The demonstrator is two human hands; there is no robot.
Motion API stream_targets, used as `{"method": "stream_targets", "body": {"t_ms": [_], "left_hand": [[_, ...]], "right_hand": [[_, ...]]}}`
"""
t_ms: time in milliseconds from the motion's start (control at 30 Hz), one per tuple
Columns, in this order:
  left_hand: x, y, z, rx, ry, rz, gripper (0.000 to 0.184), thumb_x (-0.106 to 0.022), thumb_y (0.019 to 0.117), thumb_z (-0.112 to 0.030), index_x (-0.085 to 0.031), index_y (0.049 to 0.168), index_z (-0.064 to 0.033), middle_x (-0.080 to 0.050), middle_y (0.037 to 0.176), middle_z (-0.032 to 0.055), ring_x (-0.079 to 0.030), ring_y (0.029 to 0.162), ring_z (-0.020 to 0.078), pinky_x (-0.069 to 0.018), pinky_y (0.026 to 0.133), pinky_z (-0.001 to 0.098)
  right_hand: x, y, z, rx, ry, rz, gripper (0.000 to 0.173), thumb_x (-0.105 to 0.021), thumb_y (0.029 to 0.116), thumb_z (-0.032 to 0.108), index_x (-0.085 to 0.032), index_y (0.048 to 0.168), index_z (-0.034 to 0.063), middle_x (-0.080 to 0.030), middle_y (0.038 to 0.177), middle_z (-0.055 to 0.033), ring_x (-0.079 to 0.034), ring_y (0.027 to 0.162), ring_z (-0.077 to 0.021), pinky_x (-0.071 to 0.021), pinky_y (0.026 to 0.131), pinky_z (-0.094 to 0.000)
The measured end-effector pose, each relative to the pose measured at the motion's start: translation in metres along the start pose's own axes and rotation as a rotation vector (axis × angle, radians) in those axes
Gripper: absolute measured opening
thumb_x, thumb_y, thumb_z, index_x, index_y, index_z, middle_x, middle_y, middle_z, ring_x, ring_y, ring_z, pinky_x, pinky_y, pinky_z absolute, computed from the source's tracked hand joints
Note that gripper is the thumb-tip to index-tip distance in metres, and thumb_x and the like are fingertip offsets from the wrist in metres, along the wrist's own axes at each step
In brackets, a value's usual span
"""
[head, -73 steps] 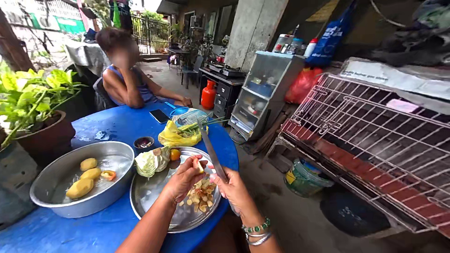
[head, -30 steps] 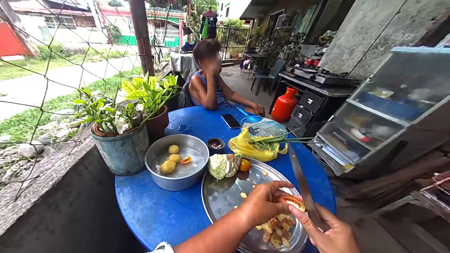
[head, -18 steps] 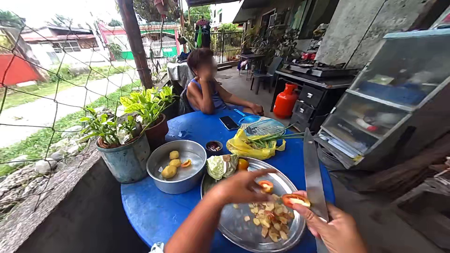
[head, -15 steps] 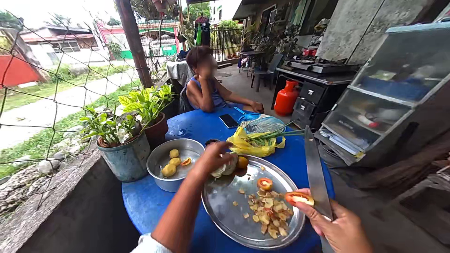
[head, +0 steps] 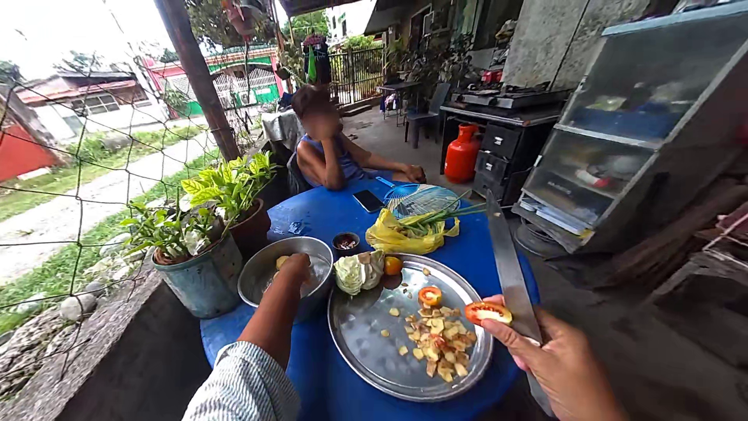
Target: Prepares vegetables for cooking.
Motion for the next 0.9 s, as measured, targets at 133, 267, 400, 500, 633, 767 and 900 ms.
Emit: {"method": "stream_targets", "body": {"t_ms": [133,267,400,500,633,767,900], "left_hand": [[-0.001,-0.01,-0.001,-0.049,0.055,0.052,0.053,-0.079,0.0795,0.0,-0.063,0.13,0.0035,-0.055,0.141,0.0277,-0.047,0.137,0.0446,-0.0383,0.111,0.0613],[0.001,-0.01,0.012,-0.016,0.107,0.046,0.044,-0.083,0.0793,-0.008,-0.068,0.118,0.0073,-0.056,0.138,0.0285,-0.047,0.136,0.0448,-0.0402,0.111,0.0601],[0.032,-0.022,0.006,-0.144,-0.045,-0.155,0.029,-0.078,0.0813,-0.009,-0.074,0.108,0.0008,-0.068,0.116,0.0249,-0.062,0.116,0.0429,-0.0474,0.101,0.0618],[0.054,-0.046,-0.01,-0.304,-0.27,-0.352,0.028,-0.076,0.0848,-0.011,-0.073,0.11,0.0012,-0.072,0.108,0.0216,-0.068,0.105,0.0363,-0.0518,0.098,0.0557],[0.065,-0.077,-0.031,-0.359,-0.435,-0.457,0.028,-0.072,0.0912,-0.015,-0.073,0.117,-0.0035,-0.073,0.106,0.0173,-0.07,0.097,0.0302,-0.0541,0.093,0.0506],[0.055,-0.095,-0.06,-0.504,-0.729,-0.468,0.034,-0.07,0.0939,-0.019,-0.069,0.124,-0.0032,-0.072,0.108,0.0143,-0.069,0.095,0.0211,-0.0559,0.091,0.0418],[0.03,-0.109,-0.123,-0.671,-1.145,-0.306,0.024,-0.068,0.0952,-0.013,-0.067,0.113,0.0031,-0.071,0.095,0.0069,-0.068,0.084,0.0106,-0.0578,0.08,0.0299]], "right_hand": [[0.002,0.0,0.0,0.006,0.002,0.003,0.031,-0.08,0.0808,0.016,-0.071,0.11,0.0103,-0.073,0.099,0.0063,-0.054,0.054,0.0061,-0.0414,0.043,-0.0096],[0.006,0.0,0.001,0.02,-0.009,0.006,0.03,-0.079,0.0835,0.021,-0.071,0.11,0.011,-0.074,0.097,0.006,-0.055,0.054,0.0052,-0.0414,0.043,-0.0101],[0.004,-0.002,0.001,0.041,-0.048,0.029,0.029,-0.077,0.085,0.02,-0.069,0.111,0.0098,-0.071,0.093,0.0075,-0.054,0.056,0.0064,-0.0425,0.046,-0.0097],[0.001,-0.003,-0.003,0.069,-0.137,0.048,0.03,-0.077,0.0851,0.024,-0.07,0.11,0.0078,-0.072,0.093,0.0041,-0.06,0.065,0.0039,-0.0465,0.051,-0.0118],[-0.003,-0.003,-0.014,0.037,-0.245,0.062,0.031,-0.074,0.0869,0.027,-0.072,0.11,0.0067,-0.073,0.092,0.0008,-0.064,0.07,0.0013,-0.051,0.057,-0.0161],[-0.007,-0.003,-0.018,0.002,-0.291,0.065,0.032,-0.069,0.0912,0.032,-0.073,0.112,0.0082,-0.074,0.093,0.0006,-0.066,0.072,-0.0017,-0.0541,0.061,-0.0205],[-0.02,0.001,-0.017,-0.019,-0.285,0.111,0.032,-0.068,0.0947,0.032,-0.072,0.115,0.0073,-0.073,0.097,-0.0034,-0.066,0.075,-0.0085,-0.0565,0.067,-0.0293]]}}
Point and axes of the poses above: each hand's wrist, its own y-axis towards the middle knuckle, its own x-axis out of the back of the hand, z = x × y, the point moved 9 cm from there along y, towards the middle knuckle
